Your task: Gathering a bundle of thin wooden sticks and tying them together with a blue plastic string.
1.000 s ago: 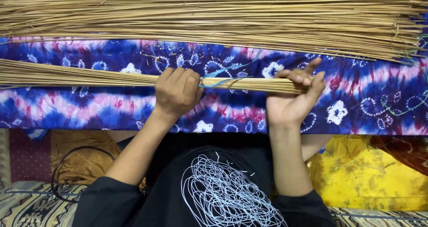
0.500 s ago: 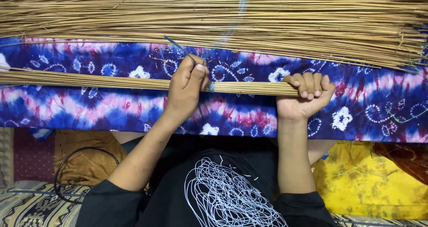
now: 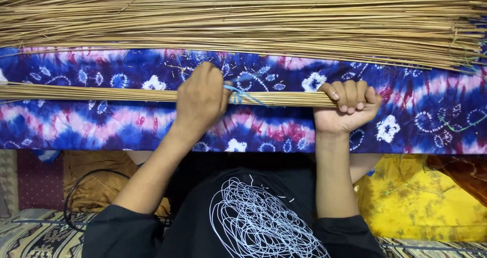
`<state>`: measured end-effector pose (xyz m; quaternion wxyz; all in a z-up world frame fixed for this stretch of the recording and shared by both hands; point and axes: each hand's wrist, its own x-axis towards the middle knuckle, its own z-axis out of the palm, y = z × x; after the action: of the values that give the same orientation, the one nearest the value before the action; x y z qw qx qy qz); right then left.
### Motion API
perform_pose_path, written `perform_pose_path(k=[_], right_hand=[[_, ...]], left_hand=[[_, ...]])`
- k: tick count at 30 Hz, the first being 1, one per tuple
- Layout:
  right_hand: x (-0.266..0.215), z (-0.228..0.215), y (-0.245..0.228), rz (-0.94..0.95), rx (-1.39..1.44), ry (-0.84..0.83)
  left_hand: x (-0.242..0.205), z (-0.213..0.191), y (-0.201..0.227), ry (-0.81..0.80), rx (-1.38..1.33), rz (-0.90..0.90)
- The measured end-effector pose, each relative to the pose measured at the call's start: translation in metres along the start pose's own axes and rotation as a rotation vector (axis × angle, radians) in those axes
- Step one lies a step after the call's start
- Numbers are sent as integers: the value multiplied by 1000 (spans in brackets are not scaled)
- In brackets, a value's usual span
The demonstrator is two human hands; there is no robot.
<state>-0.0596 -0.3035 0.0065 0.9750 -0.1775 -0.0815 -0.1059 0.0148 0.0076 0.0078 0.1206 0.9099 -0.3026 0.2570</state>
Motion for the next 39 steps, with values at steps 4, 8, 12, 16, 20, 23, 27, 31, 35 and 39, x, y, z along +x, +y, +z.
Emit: perform_pose_path(k=[4, 8, 12, 16, 20, 23, 27, 31, 35, 39], right_hand=[[-1, -3, 1, -21, 5, 3], [-2, 0, 1, -16, 23, 2], [-9, -24, -31, -11, 75, 1], [-5, -1, -47, -39, 8, -8], [-1, 44, -39, 111, -1005, 42], [-4, 21, -35, 147, -1084, 2], [-4, 6, -30, 135, -1156, 78], [4, 1, -26, 0, -947, 229], [-3, 20, -15, -48, -314, 513], [-2, 24, 7, -71, -31, 412]], left_hand=[[-7, -28, -7, -195, 25, -155], [-3, -37, -8, -223, 55, -113], [0, -44, -9, 108, 106, 69], [-16, -40, -10, 41, 43, 6], [-18, -36, -5, 80, 25, 19], [-13, -22, 1, 161, 20, 64], [-8, -20, 0, 252, 47, 129], [-3, -18, -9, 294, 82, 136], [0, -14, -16, 330, 106, 130], [2, 1, -11, 340, 101, 161]])
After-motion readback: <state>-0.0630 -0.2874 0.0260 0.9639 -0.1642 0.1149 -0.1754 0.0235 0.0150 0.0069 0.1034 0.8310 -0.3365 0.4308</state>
